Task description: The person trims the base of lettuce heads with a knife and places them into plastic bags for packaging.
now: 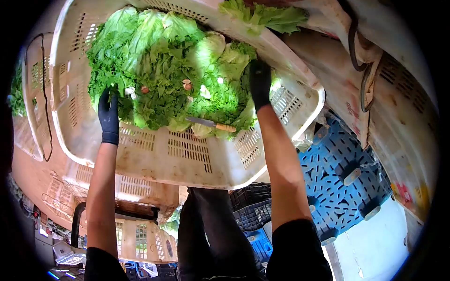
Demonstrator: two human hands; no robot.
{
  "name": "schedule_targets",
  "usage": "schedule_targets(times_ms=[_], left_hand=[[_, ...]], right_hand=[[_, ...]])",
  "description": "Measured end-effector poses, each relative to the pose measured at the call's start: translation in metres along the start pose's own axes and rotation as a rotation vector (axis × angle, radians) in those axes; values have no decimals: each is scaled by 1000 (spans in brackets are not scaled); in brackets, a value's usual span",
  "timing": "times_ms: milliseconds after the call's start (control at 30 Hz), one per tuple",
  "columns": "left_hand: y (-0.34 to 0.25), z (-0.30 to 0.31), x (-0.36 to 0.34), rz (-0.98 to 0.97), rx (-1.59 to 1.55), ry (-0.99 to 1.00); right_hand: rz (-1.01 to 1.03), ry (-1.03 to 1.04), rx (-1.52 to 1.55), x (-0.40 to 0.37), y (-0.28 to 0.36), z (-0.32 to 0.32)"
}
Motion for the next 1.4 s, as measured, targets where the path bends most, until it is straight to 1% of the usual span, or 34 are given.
schedule_targets(times_ms=[67, 100, 133, 167, 200, 233, 267, 333, 400, 467, 500, 600, 633, 700, 733, 767, 800, 867, 900, 933, 1000, 1033, 1133, 1167, 1267, 1300, 1333, 1400], left_hand=[[-11, -23, -2, 28, -51, 24], [-18, -32, -3, 15, -35, 51], [-25, -42, -5, -28, -99, 79], [-31, -48, -9, -79, -76, 95], [-38, -54, -11, -134, -52, 109], [-42, -59, -15, -122, -77, 90], [-45, -60, -19, -106, -114, 115], [-50, -60, -19, -88, -198, 143], [-43, -56, -19, -61, -135, 160], [-31, -51, -17, -40, -92, 173], [-25, -49, -17, 91, -218, 168], [-26, -38, -23, 212, -292, 194], [-30, -35, -25, 204, -249, 207], [-30, -26, -23, 74, -191, 187], [-33, -24, -23, 8, -164, 182], [-41, -21, -22, 73, -225, 166], [-40, -17, -18, 66, -217, 144], [-55, -11, -15, 169, -186, 136], [-58, -9, -15, 123, -138, 125], [-62, -8, -16, 147, -147, 127], [-72, -9, -19, 186, -168, 132], [-70, -10, -21, 139, -195, 104], [-86, -15, -32, 147, -243, 130], [-90, -17, -36, 154, -276, 140], [-97, -21, -45, 160, -330, 170], [-97, -23, -47, 159, -324, 184], [-97, -25, -48, 158, -320, 192], [-95, -28, -50, 155, -323, 215]], right_hand=[[-5, -2, 186, 32, 10, 1], [-5, -42, 192, 40, 2, -11], [-5, -80, 196, 43, -5, -29], [-2, -118, 202, 44, -10, -38], [5, -87, 246, 46, -9, -40], [5, -55, 292, 42, -10, -39], [1, -22, 339, 36, -8, -36], [-242, 286, 610, 46, -10, -29], [-379, 489, 515, 56, -9, -15], [-260, 469, 429, 55, -6, -10], [-200, 460, 390, 54, -4, -11], [26, 269, 6, 54, -3, -22], [47, 292, 37, 56, -5, -26], [81, 333, 90, 59, -9, -26], [37, 338, 163, 60, -13, -26], [-3, 341, 238, 63, -8, -25], [-42, 343, 315, 66, -4, -25], [120, 312, 95, 66, 0, -30], [82, 284, 135, 66, 3, -36], [46, 256, 174, 67, 6, -38], [67, 231, 223, 62, 2, -37], [80, 218, 250, 59, 1, -38], [129, 195, 333, 26, 34, -24], [164, 150, 318, 23, 34, -28], [37, 218, 375, 34, 35, -26], [0, 386, 457, 39, 48, -18], [-123, 549, 278, 60, 28, -23], [-130, 540, 293, 56, 44, -21]])
Point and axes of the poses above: each hand's wrist, its own x-axis towards the middle knuckle, its own z-axis out of the back of the hand, y = z × x, the point moved 2 cm from there along x, towards the middle knuckle
